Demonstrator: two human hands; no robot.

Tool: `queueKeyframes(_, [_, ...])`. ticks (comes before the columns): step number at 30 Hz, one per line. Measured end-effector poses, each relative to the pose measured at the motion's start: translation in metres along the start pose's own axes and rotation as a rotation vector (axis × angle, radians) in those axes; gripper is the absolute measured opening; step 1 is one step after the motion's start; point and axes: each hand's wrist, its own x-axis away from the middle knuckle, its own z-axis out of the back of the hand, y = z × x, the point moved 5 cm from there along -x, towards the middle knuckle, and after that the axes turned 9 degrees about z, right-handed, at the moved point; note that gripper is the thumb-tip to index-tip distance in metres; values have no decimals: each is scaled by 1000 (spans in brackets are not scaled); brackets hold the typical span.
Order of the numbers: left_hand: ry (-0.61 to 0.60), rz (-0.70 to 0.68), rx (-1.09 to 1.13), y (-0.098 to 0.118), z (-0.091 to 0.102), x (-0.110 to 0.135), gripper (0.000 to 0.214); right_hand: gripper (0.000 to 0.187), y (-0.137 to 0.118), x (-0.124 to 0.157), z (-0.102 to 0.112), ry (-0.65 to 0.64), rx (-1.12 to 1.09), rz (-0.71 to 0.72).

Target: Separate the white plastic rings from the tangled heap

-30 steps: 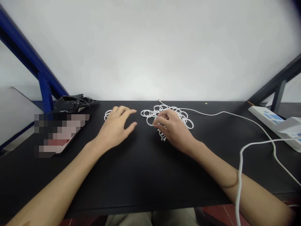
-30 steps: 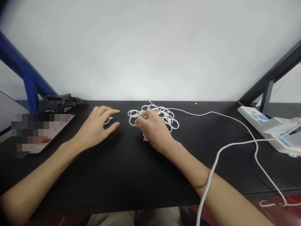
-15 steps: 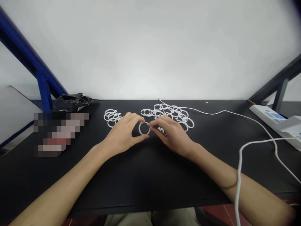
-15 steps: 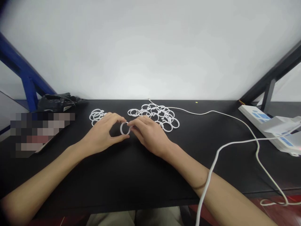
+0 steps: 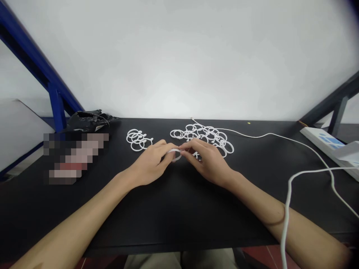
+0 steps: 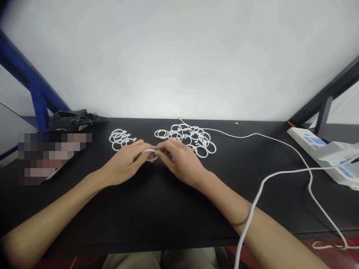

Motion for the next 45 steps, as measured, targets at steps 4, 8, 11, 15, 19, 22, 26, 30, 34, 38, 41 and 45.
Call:
queueKeyframes(4, [-55, 95, 197, -2, -2, -1, 30, 11, -6, -1, 1, 13, -41, 49])
queueKeyframes(8, [-82, 200, 339, -8, -3, -2, 28, 15, -11, 0, 1, 1, -66, 118])
queueKeyframes(11, [-71, 226, 385, -11, -3, -3, 29, 16, -11, 0, -1, -10, -60, 131])
queueKeyframes(15, [-79, 203, 344, -9, -3, -2, 29, 17, -10, 0, -1, 6, -52, 126])
queueKeyframes(19, [69, 128, 125, -5, 4, 0, 35, 13, -7, 0, 1, 54, -14, 83])
queueKeyframes(22, [137, 6, -17, 1, 6, 1, 44, 9, -3, 0, 3, 73, 17, 44])
queueKeyframes(26, [122, -102, -121, 5, 2, 2, 39, 7, -1, 2, 1, 66, -2, 19])
queueKeyframes(30, [124, -137, -140, 4, 0, 1, 29, 11, 1, 3, -1, 37, -13, -16])
queueKeyframes(34, [131, -147, -139, 2, 1, 0, 32, 15, 1, 2, 0, 14, -20, -11])
queueKeyframes(38, [128, -148, -150, 2, 1, 0, 31, 10, -1, 1, -1, 4, -33, 23])
queueKeyframes(41, [125, -142, -164, 2, 2, 1, 30, 8, -2, 1, -3, 4, -15, 27])
queueKeyframes(45, [118, -143, -182, 2, 0, 0, 29, 11, 0, 1, -5, 4, 1, 1])
